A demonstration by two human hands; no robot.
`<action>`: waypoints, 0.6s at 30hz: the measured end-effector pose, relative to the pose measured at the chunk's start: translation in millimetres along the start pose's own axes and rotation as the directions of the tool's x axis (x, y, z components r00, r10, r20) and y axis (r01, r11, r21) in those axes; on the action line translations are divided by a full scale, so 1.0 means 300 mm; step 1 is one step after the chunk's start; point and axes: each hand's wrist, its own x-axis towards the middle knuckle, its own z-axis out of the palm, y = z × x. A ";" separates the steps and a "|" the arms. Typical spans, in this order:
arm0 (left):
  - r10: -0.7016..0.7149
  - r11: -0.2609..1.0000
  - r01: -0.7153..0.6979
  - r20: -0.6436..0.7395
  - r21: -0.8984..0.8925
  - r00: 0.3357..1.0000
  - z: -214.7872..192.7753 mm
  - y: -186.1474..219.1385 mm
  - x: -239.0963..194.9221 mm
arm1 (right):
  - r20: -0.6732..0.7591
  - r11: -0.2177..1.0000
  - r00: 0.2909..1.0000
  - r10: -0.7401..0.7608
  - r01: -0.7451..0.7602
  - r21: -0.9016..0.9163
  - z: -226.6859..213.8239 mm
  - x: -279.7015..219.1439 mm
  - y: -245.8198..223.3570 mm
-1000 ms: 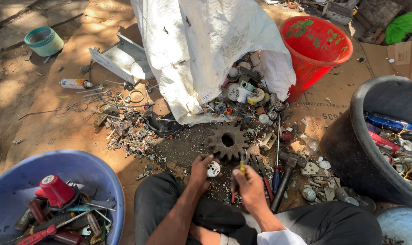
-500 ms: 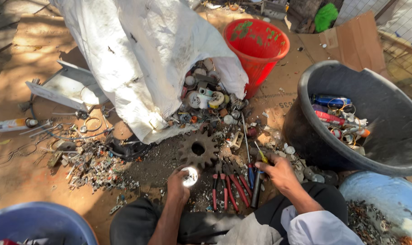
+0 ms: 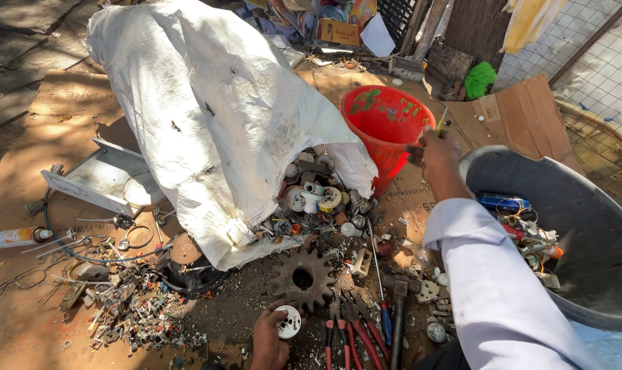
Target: The person sits on the ground and uses a screwdriver to unscrew a white circular electronic component. After removing the screw, they use a hammer to strike the component, breaking it apart to separate the internal parts.
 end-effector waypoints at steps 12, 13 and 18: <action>0.182 0.923 -0.048 0.323 -0.381 0.929 -0.009 -0.040 0.032 | 0.406 0.832 0.740 0.536 -0.380 -0.405 -0.138 -1.212 0.653; 0.211 0.914 -0.059 0.347 -0.400 0.914 -0.027 -0.047 0.014 | 0.418 0.833 0.734 0.536 -0.380 -0.402 -0.133 -1.284 0.669; 0.369 0.915 -0.243 0.423 -0.323 0.828 -0.018 -0.102 -0.129 | 0.387 0.912 0.853 0.350 -0.217 -0.347 -0.073 -1.339 0.711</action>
